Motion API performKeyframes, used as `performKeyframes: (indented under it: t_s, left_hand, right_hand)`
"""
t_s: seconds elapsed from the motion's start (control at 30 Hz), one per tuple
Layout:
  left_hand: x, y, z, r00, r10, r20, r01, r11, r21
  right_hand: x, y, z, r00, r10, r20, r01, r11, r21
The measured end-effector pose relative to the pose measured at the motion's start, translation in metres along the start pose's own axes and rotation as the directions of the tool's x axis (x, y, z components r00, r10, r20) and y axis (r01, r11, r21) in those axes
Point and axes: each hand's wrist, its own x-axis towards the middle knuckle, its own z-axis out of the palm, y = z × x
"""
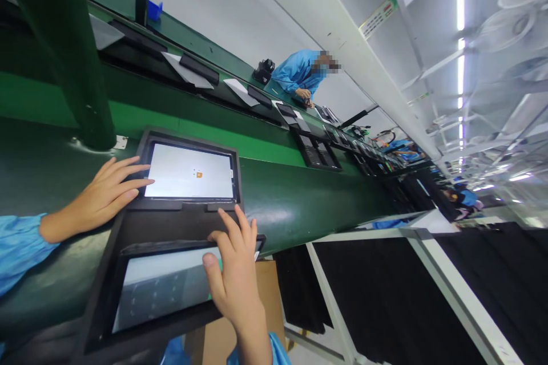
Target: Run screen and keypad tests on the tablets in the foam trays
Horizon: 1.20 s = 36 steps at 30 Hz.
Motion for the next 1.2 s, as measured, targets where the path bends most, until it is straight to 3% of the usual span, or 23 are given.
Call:
performKeyframes:
  t_s: [0.3,0.4,0.5,0.6,0.73,0.9,1.03,1.2]
  left_hand:
    - [-0.002,-0.011,0.006,0.994,-0.108,-0.021,0.106,0.991,-0.08]
    - [-0.002,-0.014,0.007,0.991,-0.13,-0.02,0.127,0.987,-0.102]
    - [-0.001,-0.015,0.01,0.989,-0.15,-0.015,0.146,0.979,-0.144]
    - [0.001,-0.015,0.012,0.987,-0.159,-0.002,0.156,0.972,-0.174]
    - [0.003,-0.015,0.01,0.988,-0.151,0.012,0.151,0.978,-0.144]
    - [-0.007,-0.004,-0.001,0.999,0.033,-0.004,-0.034,0.99,-0.136]
    - [-0.018,0.032,-0.002,0.984,0.179,0.016,-0.171,0.96,-0.221]
    - [-0.009,0.081,0.015,0.865,0.451,0.218,-0.423,0.891,-0.166]
  right_hand:
    - [0.065,0.012,0.049,0.936,0.054,0.348,-0.063,0.998,0.013]
    - [0.063,0.024,0.055,0.959,0.066,0.277,-0.093,0.992,0.085]
    - [0.061,0.055,0.052,0.979,0.198,0.043,-0.202,0.945,0.257]
    - [0.072,0.101,0.05,0.892,0.448,-0.059,-0.372,0.801,0.468]
    - [0.095,0.151,0.06,0.819,0.571,0.054,-0.495,0.655,0.572]
    - [0.089,0.164,0.078,0.817,0.562,0.126,-0.495,0.574,0.652]
    - [0.078,0.161,0.084,0.811,0.573,0.117,-0.492,0.56,0.667]
    - [0.085,0.159,0.085,0.809,0.581,0.093,-0.494,0.584,0.644]
